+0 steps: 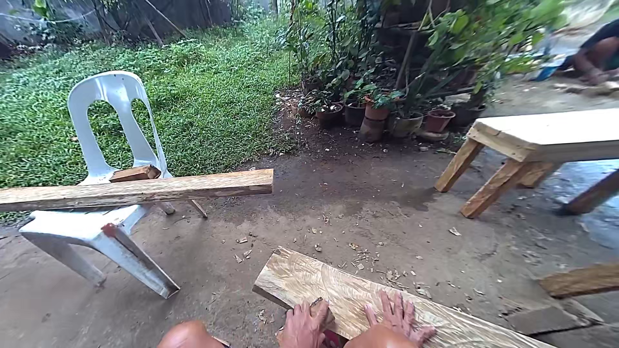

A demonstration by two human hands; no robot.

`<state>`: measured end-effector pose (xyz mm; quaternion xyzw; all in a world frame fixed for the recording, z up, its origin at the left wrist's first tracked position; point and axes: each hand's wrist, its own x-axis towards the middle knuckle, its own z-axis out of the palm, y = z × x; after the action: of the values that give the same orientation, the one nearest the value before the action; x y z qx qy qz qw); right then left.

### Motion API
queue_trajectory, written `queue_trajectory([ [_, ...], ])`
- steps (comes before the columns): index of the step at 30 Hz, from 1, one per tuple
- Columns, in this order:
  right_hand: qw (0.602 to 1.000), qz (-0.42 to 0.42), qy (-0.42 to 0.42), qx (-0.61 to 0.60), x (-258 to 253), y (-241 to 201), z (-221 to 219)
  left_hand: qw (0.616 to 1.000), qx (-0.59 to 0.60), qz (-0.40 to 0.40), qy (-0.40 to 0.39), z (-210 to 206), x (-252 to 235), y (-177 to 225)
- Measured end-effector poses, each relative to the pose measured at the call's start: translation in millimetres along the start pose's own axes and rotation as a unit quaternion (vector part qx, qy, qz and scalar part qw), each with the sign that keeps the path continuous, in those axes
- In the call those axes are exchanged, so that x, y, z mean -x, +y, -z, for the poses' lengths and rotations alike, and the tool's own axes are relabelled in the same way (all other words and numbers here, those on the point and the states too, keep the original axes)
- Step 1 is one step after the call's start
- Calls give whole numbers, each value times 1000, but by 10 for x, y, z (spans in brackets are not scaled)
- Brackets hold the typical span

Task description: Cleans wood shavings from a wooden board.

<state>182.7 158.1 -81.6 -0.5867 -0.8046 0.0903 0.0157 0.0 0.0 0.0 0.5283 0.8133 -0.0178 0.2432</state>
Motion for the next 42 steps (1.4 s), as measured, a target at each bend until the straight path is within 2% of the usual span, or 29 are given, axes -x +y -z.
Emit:
queue_trajectory([
  [2, 1000, 5, 24, 0, -15, 32, -82, 1000, -9, 3, 8, -59, -74, -131],
  [5, 1000, -2, -30, -3, 16, -17, 95, 985, 36, 145, 92, 100, -167, -675],
  [7, 999, -4, -36, -10, 24, -35, 155, 958, 66, 256, 111, 317, -214, -1040],
  [9, 998, -7, -55, -8, 35, -70, 285, 936, 93, 324, 103, 500, -233, -1153],
  [10, 998, -10, -61, -10, 39, -88, 320, 933, 95, 333, 97, 543, -226, -1095],
  [13, 1000, -2, 3, -2, -33, -15, 18, 963, 79, 250, 67, 478, -133, -591],
  [15, 999, 7, 54, -7, -59, 46, -174, 987, 65, 145, 40, 281, -32, -158],
  [17, 999, 9, 48, -16, -41, 56, -165, 999, 31, 32, 21, 60, 46, 139],
  [19, 1000, 8, 25, -3, -19, 55, -100, 999, -10, -40, 6, -112, 51, 194],
  [21, 1000, 10, 22, 0, -21, 65, -82, 999, -7, -39, 37, -160, 12, 39],
  [24, 999, 17, 44, -11, -28, 69, -124, 990, 32, 109, 81, 17, -128, -452],
  [27, 1000, 10, 15, -2, -24, 36, -57, 949, 89, 281, 109, 336, -267, -1057],
  [29, 1000, 8, -13, 0, -10, 0, 65, 923, 121, 349, 107, 515, -298, -1231],
  [30, 1000, 6, -13, -6, -3, -14, 87, 921, 121, 357, 102, 557, -287, -1202],
  [33, 1000, -2, -8, -7, -15, -22, 62, 953, 101, 273, 81, 506, -149, -682],
  [35, 1000, 3, 25, -12, -7, 3, -33, 982, 79, 165, 52, 307, -23, -230],
  [37, 1000, 9, 22, -12, -2, 21, -25, 997, 45, 48, 38, 77, 55, 81],
  [39, 1000, 17, 22, 0, -12, 56, -55, 1000, 3, -19, 9, -68, 45, 138],
  [40, 998, 26, 53, -3, -32, 94, -151, 1000, -3, -22, 8, -104, 22, 71],
  [42, 990, 47, 133, -24, -85, 153, -363, 998, 19, 36, 50, -97, -29, -199],
])
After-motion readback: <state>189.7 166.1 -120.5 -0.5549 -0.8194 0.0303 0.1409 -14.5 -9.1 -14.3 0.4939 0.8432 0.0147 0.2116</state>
